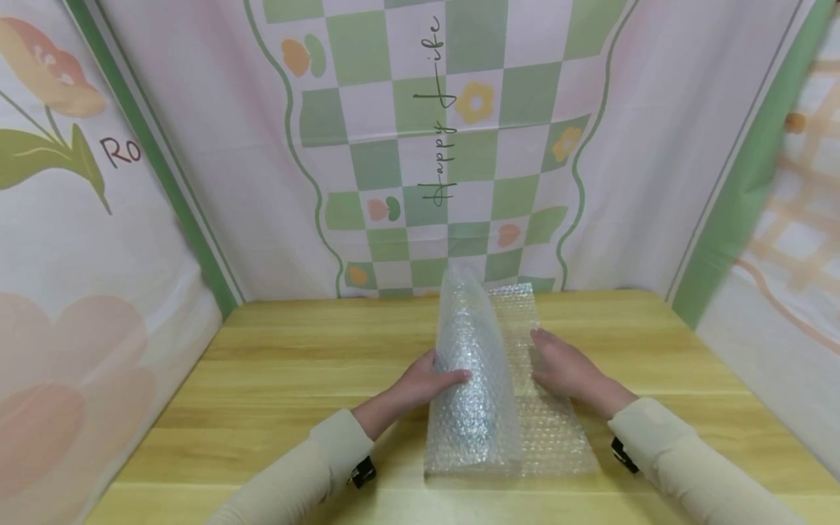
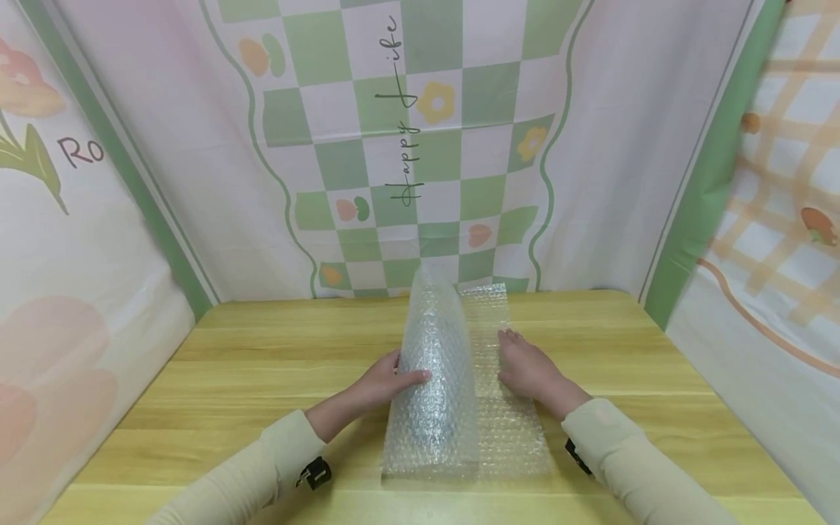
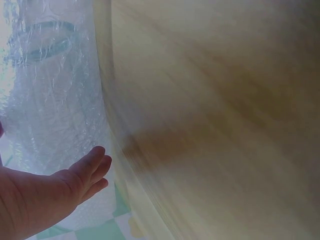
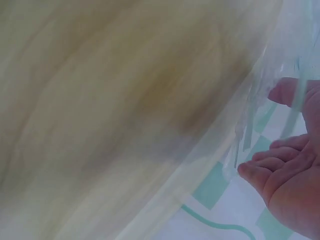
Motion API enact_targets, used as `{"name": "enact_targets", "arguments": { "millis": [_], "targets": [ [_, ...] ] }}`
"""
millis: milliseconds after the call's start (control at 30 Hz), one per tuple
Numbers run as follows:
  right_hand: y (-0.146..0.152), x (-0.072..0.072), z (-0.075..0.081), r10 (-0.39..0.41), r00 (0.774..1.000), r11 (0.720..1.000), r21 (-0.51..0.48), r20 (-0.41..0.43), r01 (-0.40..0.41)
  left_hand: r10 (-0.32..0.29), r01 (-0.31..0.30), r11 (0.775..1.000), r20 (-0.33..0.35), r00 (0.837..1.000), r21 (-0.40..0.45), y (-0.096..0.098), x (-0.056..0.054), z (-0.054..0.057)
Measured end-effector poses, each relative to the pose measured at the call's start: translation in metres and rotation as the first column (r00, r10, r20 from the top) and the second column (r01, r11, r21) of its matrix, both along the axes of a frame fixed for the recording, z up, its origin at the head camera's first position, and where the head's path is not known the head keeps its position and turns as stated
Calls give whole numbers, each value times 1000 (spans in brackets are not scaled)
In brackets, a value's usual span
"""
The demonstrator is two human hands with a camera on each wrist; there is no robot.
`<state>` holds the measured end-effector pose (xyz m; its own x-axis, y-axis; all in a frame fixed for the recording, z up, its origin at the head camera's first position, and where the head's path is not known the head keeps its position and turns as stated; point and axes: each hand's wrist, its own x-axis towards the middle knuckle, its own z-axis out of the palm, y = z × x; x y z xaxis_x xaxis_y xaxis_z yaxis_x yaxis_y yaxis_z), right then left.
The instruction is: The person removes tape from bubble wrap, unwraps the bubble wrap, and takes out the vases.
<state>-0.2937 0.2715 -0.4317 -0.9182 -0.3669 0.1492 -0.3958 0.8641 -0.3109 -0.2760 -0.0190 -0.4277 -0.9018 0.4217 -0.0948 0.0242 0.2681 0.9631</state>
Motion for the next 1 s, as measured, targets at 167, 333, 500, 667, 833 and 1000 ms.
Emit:
{"name": "enact_targets", "arguments": {
  "millis": [167,333,500,667,833,1000],
  "targets": [
    [-2,1,0,19,1000,1000,10,-2,-19,-7,7,1000,-7,1000,3,0,-1,-1],
    [-3,2,1,41,999,999,36,-2,-40,-13,14,1000,-12,1000,7,0,-2,-2],
    [-3,1,-2,78,997,997,30,-5,-78,-24,24,1000,-16,1000,16,-1,-1,-1],
    [-5,2,-2,88,996,996,32,26,-89,-21,21,1000,-17,1000,18,-1,-1,-2],
    [-6,1,-3,105,994,994,40,30,-106,-14,14,1000,-23,1000,12,0,-1,-3],
    [-4,0,-5,125,992,991,51,17,-126,-25,26,999,-24,999,24,0,-1,-2]
  ]
}}
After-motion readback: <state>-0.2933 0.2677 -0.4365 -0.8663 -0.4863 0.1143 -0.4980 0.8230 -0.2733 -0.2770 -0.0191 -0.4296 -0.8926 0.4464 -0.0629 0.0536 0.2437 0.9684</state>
